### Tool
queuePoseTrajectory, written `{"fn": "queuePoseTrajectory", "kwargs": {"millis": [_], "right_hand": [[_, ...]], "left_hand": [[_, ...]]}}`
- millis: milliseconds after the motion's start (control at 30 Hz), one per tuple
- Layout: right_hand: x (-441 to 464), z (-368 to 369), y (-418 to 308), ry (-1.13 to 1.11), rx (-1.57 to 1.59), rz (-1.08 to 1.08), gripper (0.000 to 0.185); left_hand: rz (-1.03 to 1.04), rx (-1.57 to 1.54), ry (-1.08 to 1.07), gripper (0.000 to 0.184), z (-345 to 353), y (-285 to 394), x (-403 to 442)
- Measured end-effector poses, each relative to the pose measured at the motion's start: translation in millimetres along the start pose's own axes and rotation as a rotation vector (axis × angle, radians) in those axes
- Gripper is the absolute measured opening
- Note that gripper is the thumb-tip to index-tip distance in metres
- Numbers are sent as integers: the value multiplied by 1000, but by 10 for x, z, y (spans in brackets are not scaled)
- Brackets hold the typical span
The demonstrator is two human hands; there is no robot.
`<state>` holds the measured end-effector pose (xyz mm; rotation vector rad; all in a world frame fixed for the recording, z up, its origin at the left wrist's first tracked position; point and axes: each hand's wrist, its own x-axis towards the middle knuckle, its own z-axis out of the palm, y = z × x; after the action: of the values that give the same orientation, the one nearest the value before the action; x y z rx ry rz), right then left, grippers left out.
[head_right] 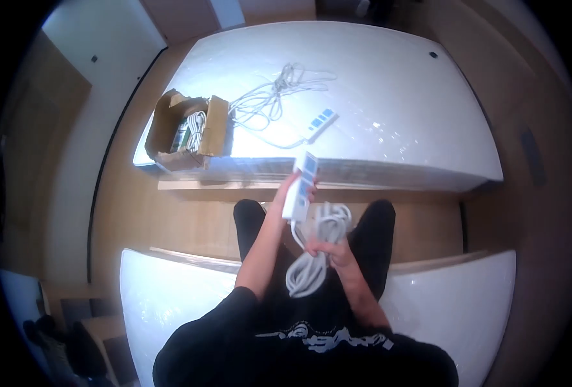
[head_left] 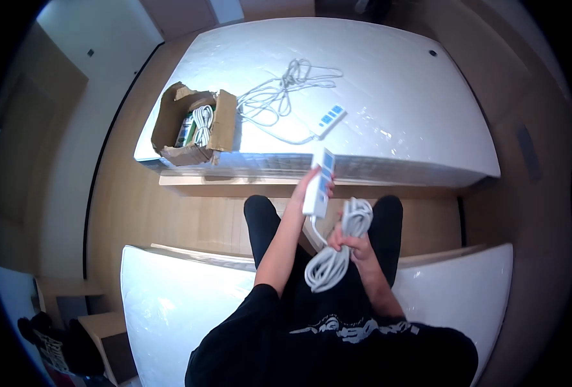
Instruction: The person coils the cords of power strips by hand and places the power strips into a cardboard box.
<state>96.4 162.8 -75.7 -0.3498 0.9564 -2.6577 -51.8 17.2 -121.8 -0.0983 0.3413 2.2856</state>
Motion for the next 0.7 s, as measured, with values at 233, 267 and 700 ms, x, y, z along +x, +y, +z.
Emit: {"fn": "queuePoseTrajectory", "kwargs": {"millis": [233,267,700], "right_hand": [[812,-476,127,515,-173,309,33],[1014,-558,134,510,-177,334,33],[4063,887,53,581,-434,505,18]], "left_hand": [[43,774,324,42,-120,128,58],[80,807,365,41,-245,173,129],[476,1102,862,82,876,2529,-583]]}}
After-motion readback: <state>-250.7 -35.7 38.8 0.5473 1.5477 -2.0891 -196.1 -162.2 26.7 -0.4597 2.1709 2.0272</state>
